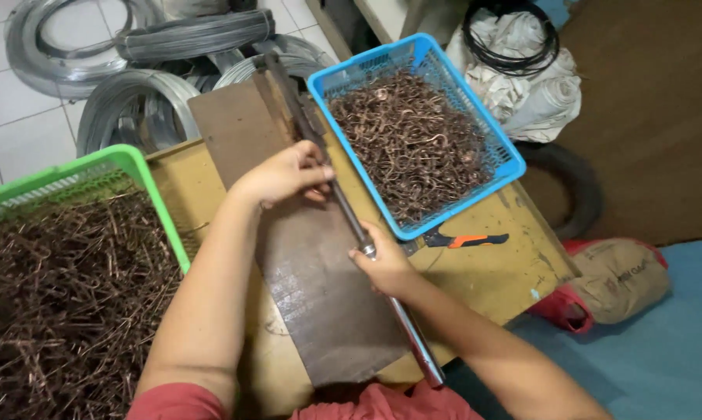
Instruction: Bending small metal wire pieces using a manual bending tool and sorting them into baskets.
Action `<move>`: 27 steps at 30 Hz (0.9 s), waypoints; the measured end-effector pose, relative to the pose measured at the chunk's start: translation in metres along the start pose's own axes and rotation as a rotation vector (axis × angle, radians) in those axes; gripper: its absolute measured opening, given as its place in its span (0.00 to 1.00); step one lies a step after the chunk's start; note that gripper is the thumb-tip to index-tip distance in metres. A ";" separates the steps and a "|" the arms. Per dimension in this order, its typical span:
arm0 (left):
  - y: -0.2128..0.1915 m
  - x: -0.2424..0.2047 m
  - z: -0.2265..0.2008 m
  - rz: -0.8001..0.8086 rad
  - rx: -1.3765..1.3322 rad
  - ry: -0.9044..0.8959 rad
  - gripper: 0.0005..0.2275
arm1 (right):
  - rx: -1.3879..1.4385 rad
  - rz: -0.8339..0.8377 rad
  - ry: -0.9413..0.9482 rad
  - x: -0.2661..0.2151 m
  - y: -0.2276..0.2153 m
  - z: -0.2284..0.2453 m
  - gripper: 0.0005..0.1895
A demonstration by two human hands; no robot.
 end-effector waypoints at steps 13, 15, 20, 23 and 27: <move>0.117 0.130 -0.066 -0.016 0.281 0.215 0.21 | 0.049 0.012 0.040 0.013 0.005 -0.025 0.35; 0.114 0.112 -0.059 -0.186 0.550 0.270 0.25 | 0.073 0.042 0.033 0.013 0.007 -0.028 0.36; 0.060 0.019 -0.034 -0.304 0.724 0.411 0.24 | 0.069 0.016 -0.076 -0.012 -0.008 0.004 0.38; 0.025 -0.075 -0.030 -0.444 0.799 0.471 0.24 | 0.128 0.009 -0.171 -0.001 -0.001 -0.015 0.37; -0.034 -0.189 -0.018 -0.771 0.903 0.203 0.26 | 0.261 0.066 -0.047 0.041 0.024 -0.069 0.35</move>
Point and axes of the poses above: each hand's wrist, its own x-axis towards the middle knuckle, its own y-axis out of the palm, z = x × y, the point moved 4 cm from there along x, towards the middle knuckle, and after that the axes turned 1 degree about z, right-handed, at the moved point
